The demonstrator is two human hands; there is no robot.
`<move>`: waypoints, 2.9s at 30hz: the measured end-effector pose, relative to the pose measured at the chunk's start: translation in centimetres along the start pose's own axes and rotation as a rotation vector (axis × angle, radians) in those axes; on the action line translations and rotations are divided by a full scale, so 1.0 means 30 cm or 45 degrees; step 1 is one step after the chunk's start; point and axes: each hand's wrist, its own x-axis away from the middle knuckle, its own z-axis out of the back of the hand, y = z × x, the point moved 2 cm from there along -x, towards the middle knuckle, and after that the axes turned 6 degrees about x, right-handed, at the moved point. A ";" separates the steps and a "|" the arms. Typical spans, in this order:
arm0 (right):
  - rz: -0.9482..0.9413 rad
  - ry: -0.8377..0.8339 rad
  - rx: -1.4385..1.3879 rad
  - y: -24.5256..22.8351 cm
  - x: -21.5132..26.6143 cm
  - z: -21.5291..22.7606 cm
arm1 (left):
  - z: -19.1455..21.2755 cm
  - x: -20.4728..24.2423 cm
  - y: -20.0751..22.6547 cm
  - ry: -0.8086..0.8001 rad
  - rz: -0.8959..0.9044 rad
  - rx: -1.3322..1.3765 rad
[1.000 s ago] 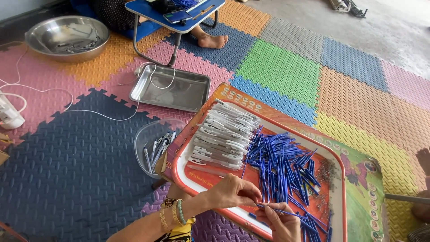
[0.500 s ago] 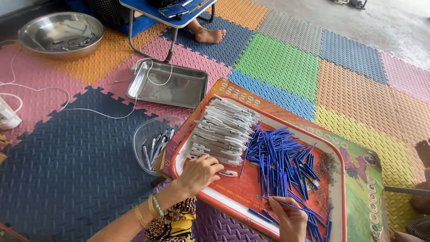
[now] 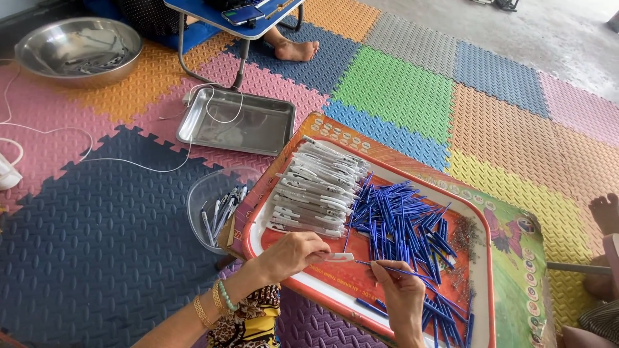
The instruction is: The person assembles pens by inserting blue ink cartridges into white pen barrels. They pick up a barrel and a cartridge, insert the cartridge, and place the completed pen into a clear plastic container. This process is repeated continuously.
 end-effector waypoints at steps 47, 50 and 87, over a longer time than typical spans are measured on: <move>-0.047 -0.540 1.708 0.211 -0.014 0.278 | -0.037 -0.085 0.112 0.058 0.027 0.862; -0.066 -0.509 1.701 0.189 0.004 0.254 | -0.032 -0.083 0.125 0.052 0.047 0.876; 0.462 0.159 -0.401 -0.040 0.054 0.132 | -0.088 -0.182 0.097 -0.172 0.097 0.816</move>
